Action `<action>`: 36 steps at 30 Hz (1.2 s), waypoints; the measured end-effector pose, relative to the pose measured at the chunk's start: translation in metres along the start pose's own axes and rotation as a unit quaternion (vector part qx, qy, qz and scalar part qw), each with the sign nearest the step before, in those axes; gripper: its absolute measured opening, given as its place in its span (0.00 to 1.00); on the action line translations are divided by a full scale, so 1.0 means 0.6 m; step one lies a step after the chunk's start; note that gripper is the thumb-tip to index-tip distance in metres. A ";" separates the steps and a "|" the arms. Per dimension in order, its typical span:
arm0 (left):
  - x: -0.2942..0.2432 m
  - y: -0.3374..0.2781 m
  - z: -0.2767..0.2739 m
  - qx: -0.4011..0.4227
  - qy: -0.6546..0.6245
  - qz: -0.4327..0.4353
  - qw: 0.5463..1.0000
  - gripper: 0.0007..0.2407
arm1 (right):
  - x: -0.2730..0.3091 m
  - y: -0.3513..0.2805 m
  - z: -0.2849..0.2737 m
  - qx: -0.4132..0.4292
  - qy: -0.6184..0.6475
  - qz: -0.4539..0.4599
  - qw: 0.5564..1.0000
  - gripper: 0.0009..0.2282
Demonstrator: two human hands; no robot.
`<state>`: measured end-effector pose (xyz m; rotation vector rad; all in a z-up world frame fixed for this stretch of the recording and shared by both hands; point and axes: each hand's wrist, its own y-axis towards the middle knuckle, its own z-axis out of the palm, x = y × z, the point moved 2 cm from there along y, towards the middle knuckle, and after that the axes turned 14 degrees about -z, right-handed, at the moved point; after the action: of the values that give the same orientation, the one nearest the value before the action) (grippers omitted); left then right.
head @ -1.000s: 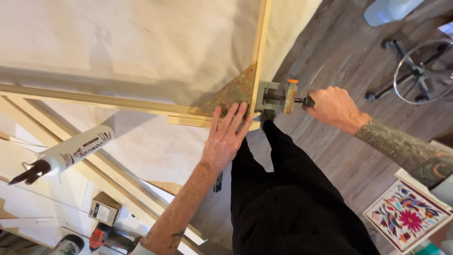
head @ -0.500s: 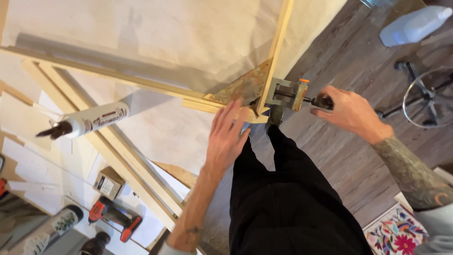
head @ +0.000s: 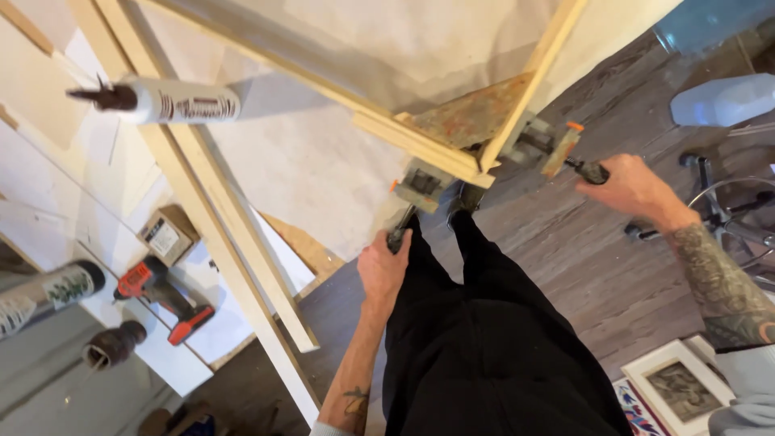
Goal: The person assembles a wooden picture frame on a padded work table. They position moulding pieces at a corner against a corner clamp, tighten the clamp screw with a hex key, check the joint with a try square, tap pieces into alignment with a hammer, and press the mitred corners together by hand.
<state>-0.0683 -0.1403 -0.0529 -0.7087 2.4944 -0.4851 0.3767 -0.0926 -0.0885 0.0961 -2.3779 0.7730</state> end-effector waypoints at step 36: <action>0.056 -0.014 0.032 0.238 -0.113 0.014 0.965 0.17 | 0.135 0.173 -0.363 -0.252 -0.131 -0.144 0.948 0.17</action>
<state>-0.0793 -0.1696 -0.0772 -0.5023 2.0578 -0.9004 0.4047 0.1231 0.0441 0.3414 -2.6536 0.0015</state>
